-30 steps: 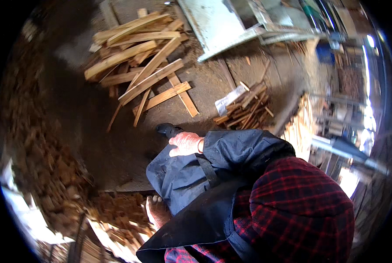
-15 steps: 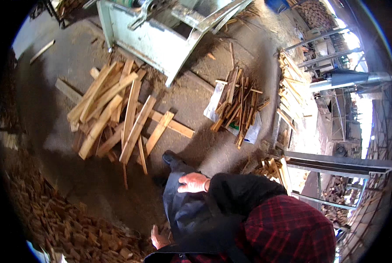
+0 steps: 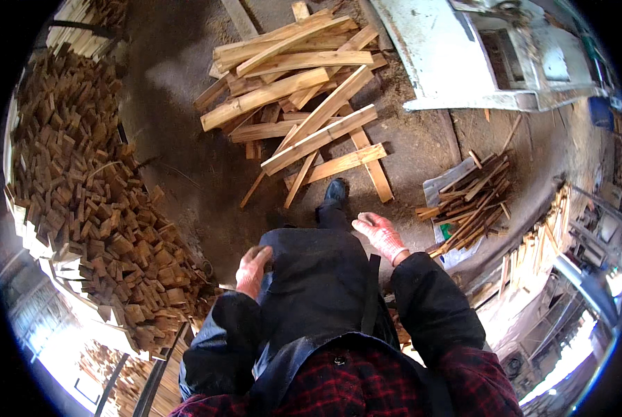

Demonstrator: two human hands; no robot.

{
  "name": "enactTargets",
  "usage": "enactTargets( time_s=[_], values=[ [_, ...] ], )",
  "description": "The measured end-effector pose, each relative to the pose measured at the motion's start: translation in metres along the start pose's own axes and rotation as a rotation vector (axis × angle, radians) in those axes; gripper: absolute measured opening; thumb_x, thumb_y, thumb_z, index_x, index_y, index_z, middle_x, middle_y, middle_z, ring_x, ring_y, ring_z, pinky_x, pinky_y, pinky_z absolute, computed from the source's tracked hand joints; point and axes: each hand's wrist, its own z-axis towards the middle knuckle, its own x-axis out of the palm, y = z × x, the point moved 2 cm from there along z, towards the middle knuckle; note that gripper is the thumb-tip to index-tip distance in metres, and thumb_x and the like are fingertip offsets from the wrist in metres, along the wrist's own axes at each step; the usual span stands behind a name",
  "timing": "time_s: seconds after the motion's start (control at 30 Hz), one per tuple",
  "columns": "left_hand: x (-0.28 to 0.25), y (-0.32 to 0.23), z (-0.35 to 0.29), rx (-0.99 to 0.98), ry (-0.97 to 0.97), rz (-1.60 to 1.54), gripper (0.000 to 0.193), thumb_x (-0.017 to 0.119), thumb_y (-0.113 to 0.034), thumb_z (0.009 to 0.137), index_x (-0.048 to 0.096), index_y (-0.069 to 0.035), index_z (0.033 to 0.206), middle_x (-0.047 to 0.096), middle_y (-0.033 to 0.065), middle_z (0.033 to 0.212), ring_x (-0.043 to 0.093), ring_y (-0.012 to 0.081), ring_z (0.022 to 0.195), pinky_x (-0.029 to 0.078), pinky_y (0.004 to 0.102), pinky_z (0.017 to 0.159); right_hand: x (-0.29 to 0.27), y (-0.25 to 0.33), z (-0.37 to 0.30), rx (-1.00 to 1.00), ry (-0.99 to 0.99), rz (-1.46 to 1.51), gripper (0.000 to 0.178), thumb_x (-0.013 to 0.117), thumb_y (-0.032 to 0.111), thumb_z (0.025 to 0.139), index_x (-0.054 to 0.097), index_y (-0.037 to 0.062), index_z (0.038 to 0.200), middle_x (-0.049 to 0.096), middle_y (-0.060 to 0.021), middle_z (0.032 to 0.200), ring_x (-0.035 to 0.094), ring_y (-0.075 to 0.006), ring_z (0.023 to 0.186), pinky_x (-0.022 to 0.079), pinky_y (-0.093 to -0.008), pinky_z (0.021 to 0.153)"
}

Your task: The person gathers loose wooden planks and sticks from a pile on the floor, bundles them by hand, and stacks them onto a larger organized pile. The person repeatedly picks up wood, adjusts the bundles, and places them in a designated area.

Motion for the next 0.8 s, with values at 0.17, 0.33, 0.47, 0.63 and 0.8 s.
enactTargets(
  time_s=[0.17,0.33,0.47,0.63,0.8],
  values=[
    [0.012,-0.062,0.069,0.146,-0.013,0.603,0.061,0.071,-0.037,0.081,0.054,0.001,0.126,0.063,0.0143,0.114,0.060,0.0245,0.104,0.046,0.0346,0.090,0.004,-0.003,0.065,0.076,-0.013,0.001,0.069,0.066,0.047,0.083,0.052,-0.0018,0.129,0.056,-0.0190,0.128,0.052,-0.0283,0.121,0.039,-0.0351,0.101],
    [0.022,-0.122,0.206,0.342,0.036,1.002,0.080,0.073,-0.050,0.072,0.051,0.000,0.130,0.055,0.0228,0.128,0.052,0.0338,0.121,0.041,0.0377,0.102,0.060,-0.031,0.185,-0.057,0.073,-0.168,0.082,0.065,0.057,0.077,0.050,-0.0019,0.131,0.049,-0.0269,0.134,0.046,-0.0348,0.127,0.037,-0.0376,0.105],
    [0.028,-0.120,0.328,0.481,0.005,1.306,0.085,0.073,-0.049,0.071,0.045,-0.002,0.136,0.048,0.0210,0.135,0.045,0.0336,0.127,0.037,0.0383,0.106,0.119,-0.030,0.300,0.047,-0.193,-0.074,0.095,0.068,0.058,0.074,0.041,-0.0106,0.133,0.048,-0.0288,0.134,0.046,-0.0362,0.126,0.037,-0.0375,0.104],
    [0.063,-0.068,0.398,0.533,0.169,1.183,0.081,0.073,-0.041,0.071,0.042,-0.002,0.135,0.048,0.0217,0.134,0.049,0.0351,0.122,0.041,0.0418,0.101,0.146,-0.005,0.387,-0.018,-0.340,0.500,0.094,0.076,0.052,0.071,0.042,-0.0103,0.133,0.054,-0.0212,0.129,0.051,-0.0275,0.119,0.038,-0.0350,0.101],
    [0.088,0.026,0.380,0.311,0.166,1.247,0.079,0.074,-0.037,0.070,0.039,-0.019,0.139,0.044,0.0161,0.139,0.044,0.0362,0.125,0.038,0.0485,0.101,0.181,-0.019,0.399,0.275,-0.592,0.591,0.095,0.083,0.047,0.068,0.037,-0.0042,0.133,0.058,-0.0147,0.110,0.054,-0.0199,0.089,0.045,-0.0332,0.079]
  ],
)
